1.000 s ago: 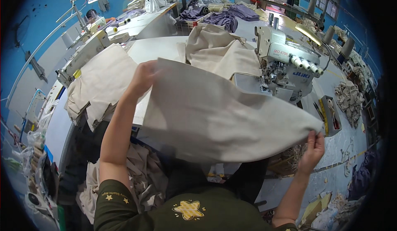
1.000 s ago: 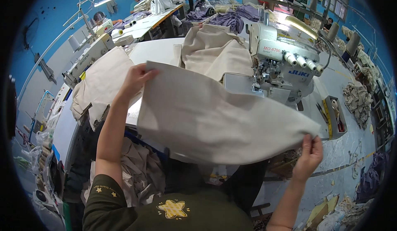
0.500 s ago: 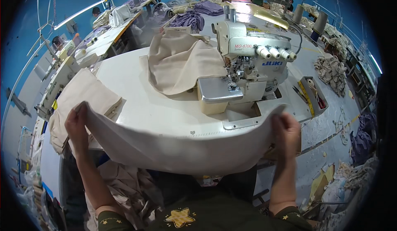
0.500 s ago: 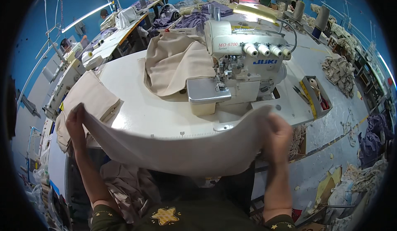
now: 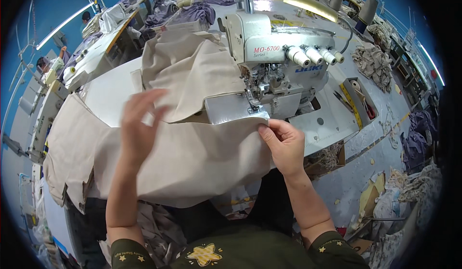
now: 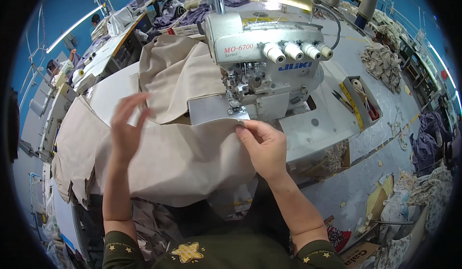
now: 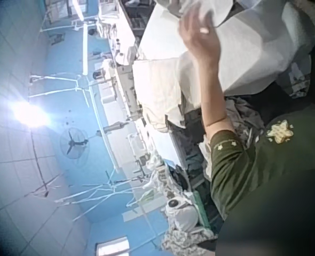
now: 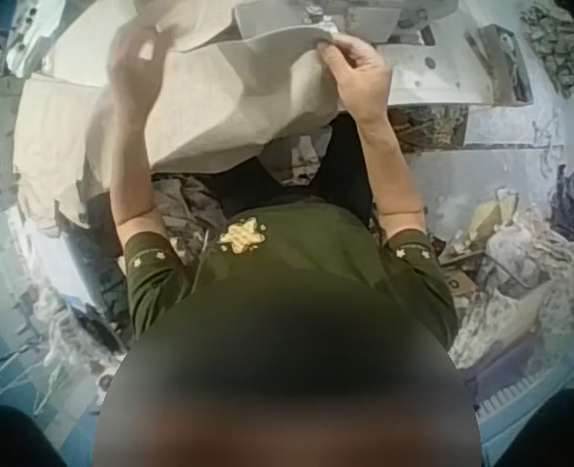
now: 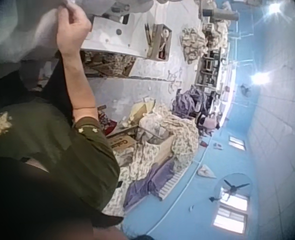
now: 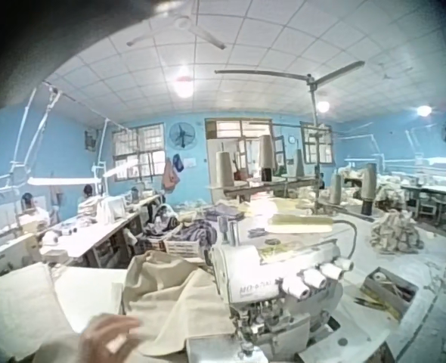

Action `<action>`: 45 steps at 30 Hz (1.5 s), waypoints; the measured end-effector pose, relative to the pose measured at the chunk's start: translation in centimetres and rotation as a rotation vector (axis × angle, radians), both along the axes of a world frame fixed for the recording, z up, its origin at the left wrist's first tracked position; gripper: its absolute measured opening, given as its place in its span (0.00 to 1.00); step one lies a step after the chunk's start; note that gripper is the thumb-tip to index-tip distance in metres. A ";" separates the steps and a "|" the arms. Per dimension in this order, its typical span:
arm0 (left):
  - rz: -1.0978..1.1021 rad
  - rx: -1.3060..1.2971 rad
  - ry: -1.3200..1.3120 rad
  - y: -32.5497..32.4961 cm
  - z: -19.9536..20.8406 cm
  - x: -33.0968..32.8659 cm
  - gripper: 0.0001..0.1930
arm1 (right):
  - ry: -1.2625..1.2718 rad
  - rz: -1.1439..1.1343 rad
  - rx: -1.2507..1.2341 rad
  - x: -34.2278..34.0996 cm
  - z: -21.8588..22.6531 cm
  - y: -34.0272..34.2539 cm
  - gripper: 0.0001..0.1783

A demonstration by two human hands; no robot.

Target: Sewing pieces of beige fabric together using an industrial overlock sewing machine.

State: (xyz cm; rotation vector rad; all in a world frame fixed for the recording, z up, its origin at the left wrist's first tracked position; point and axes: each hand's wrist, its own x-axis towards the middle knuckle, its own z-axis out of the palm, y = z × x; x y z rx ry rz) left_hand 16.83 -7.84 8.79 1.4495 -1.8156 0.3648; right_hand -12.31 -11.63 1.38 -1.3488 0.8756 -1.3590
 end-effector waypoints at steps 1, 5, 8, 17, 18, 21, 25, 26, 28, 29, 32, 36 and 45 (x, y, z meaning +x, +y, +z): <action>-0.142 0.060 0.037 -0.2 0.7 -3.1 0.17 | -0.018 0.013 0.006 0.1 0.0 0.0 0.09; -0.394 0.280 0.125 -1.8 0.2 -9.1 0.17 | -0.028 0.020 0.025 0.2 -0.2 -0.3 0.09; -0.351 0.236 -0.055 -3.0 -0.6 -9.8 0.14 | -0.048 0.017 0.036 0.2 -0.2 0.0 0.09; -0.483 0.374 0.255 -3.5 -1.0 -9.9 0.07 | 0.005 -0.043 0.044 -0.3 -0.5 0.6 0.10; -0.467 0.423 0.294 -3.6 -0.9 -9.8 0.07 | 0.002 -0.037 0.055 -0.3 -0.5 0.4 0.10; -0.383 0.492 0.338 -3.9 -0.4 -10.5 0.09 | -0.008 -0.025 0.056 -0.4 0.1 -0.4 0.09; -0.343 0.441 0.223 -3.2 0.0 -10.0 0.08 | -0.080 0.182 0.078 -0.7 0.6 -0.6 0.10; -0.390 0.384 0.223 -3.4 0.2 -9.5 0.07 | -0.183 0.263 0.103 -0.7 0.3 -0.4 0.12; -0.340 0.286 0.251 -3.8 0.7 -7.9 0.04 | -0.108 0.378 0.175 -2.0 -0.6 0.9 0.14; -0.296 0.254 0.323 -3.9 0.6 -6.4 0.05 | 0.058 0.395 0.175 -2.8 -1.0 1.7 0.15; -0.175 0.176 0.439 -5.1 1.2 -2.2 0.09 | 0.343 0.267 -0.068 -4.3 -2.9 4.4 0.15; -0.329 0.374 0.768 -6.6 2.1 2.7 0.11 | 0.202 0.221 0.210 -5.8 -4.2 7.3 0.11; -0.341 0.402 0.802 -7.7 1.6 4.0 0.13 | 0.259 -0.129 -0.027 -5.3 -5.5 7.3 0.17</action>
